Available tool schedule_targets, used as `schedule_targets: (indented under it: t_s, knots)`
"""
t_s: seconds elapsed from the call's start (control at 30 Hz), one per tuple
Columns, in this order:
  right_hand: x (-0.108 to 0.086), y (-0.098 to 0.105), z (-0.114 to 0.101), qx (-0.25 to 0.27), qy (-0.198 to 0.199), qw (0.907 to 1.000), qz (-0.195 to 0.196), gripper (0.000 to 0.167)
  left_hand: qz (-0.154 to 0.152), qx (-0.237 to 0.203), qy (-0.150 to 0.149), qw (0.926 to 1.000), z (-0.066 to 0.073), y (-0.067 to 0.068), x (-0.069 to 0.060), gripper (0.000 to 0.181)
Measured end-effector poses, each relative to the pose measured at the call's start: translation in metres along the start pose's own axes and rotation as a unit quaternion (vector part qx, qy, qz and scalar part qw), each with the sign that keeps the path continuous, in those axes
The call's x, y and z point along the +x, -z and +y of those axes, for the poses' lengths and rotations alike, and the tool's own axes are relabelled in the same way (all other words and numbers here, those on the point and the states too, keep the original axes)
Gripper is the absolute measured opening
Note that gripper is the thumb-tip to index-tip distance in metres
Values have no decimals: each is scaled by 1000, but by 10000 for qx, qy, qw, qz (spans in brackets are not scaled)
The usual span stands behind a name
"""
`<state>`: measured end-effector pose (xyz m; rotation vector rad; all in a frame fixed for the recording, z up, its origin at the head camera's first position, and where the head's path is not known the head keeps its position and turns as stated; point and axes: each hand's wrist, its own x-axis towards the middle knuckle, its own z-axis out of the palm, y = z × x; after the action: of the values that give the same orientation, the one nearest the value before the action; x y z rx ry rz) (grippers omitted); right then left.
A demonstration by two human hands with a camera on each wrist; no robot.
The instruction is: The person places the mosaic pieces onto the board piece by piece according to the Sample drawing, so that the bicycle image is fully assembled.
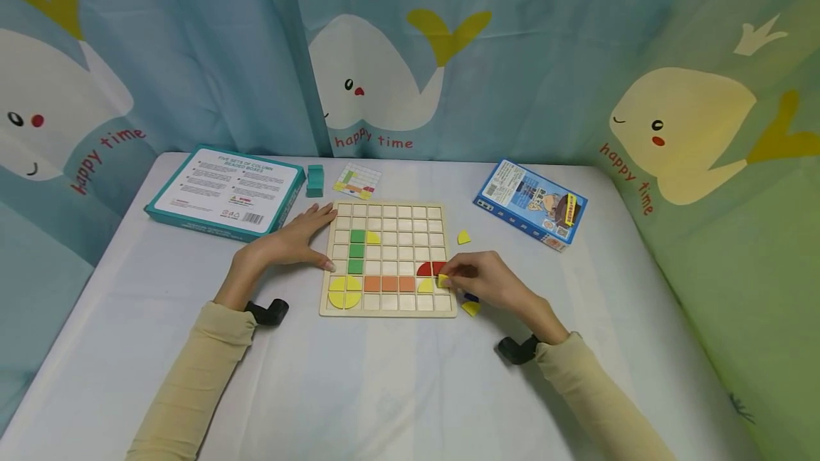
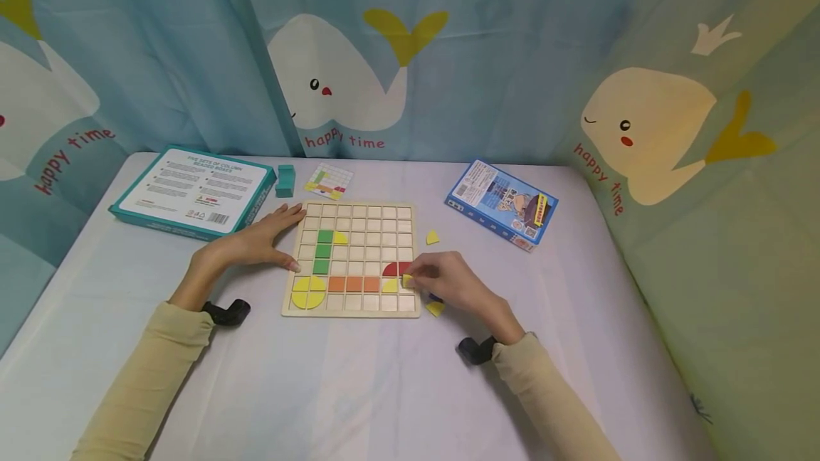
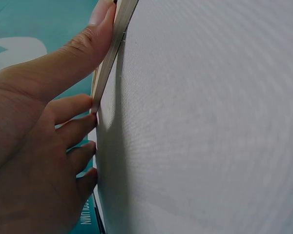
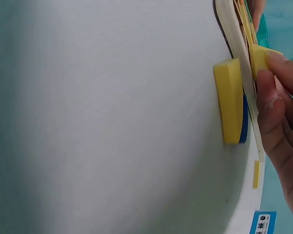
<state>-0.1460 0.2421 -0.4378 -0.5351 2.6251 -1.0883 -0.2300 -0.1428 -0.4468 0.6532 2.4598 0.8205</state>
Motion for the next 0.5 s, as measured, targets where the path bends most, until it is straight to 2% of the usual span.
schedule_targets:
  t_s: [0.3, 0.5]
  knots:
    - [3, -4, -3, 78, 212, 9997, -30, 11, 15, -3, 20, 10000, 1, 0, 0, 110]
    - [2, -5, -6, -199, 412, 9989, 81, 9, -8, 15, 39, 10000, 0, 0, 0, 109]
